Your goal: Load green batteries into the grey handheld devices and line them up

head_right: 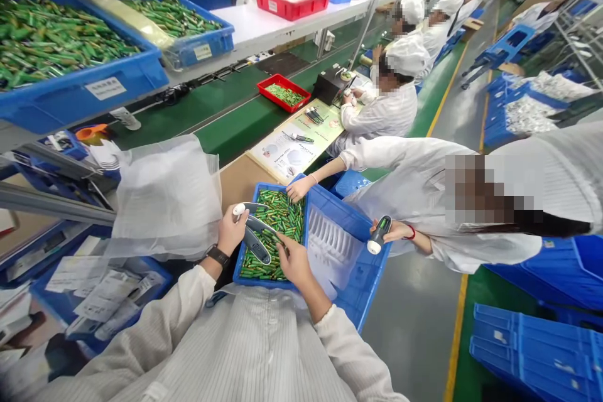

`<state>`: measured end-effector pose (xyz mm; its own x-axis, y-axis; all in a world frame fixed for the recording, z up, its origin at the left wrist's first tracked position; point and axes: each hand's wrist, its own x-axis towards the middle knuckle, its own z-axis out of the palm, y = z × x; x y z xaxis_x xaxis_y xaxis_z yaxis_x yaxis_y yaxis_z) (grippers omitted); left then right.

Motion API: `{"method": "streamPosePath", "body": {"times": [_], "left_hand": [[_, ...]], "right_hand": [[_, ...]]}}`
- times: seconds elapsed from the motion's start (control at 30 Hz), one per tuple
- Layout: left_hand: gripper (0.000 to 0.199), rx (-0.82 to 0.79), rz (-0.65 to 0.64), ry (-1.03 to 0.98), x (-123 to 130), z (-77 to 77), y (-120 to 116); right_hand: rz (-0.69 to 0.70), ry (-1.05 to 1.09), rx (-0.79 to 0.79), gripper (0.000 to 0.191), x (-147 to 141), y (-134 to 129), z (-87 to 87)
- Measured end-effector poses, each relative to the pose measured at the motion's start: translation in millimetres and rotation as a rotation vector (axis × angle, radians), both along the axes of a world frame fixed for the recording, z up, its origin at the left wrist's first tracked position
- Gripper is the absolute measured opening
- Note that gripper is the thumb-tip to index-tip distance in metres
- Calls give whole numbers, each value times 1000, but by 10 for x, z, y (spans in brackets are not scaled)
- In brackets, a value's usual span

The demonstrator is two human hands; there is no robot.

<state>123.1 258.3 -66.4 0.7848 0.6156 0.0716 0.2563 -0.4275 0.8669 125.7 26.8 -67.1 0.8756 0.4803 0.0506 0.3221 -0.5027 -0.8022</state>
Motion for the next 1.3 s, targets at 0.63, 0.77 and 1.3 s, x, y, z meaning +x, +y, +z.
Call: {"method": "streamPosePath", "body": {"times": [0.63,0.77,1.3], "left_hand": [[29,-3,185,13,163,65,-341],[30,0,209,3,120,-26,-310],[28,118,258,-96,-6,72,249]], "right_hand": [[-283,50,202,23,-141,222,-127],[-412,497,463,34,-119,363,-198],[-21,198,-377,31,-64,522,-697]]}}
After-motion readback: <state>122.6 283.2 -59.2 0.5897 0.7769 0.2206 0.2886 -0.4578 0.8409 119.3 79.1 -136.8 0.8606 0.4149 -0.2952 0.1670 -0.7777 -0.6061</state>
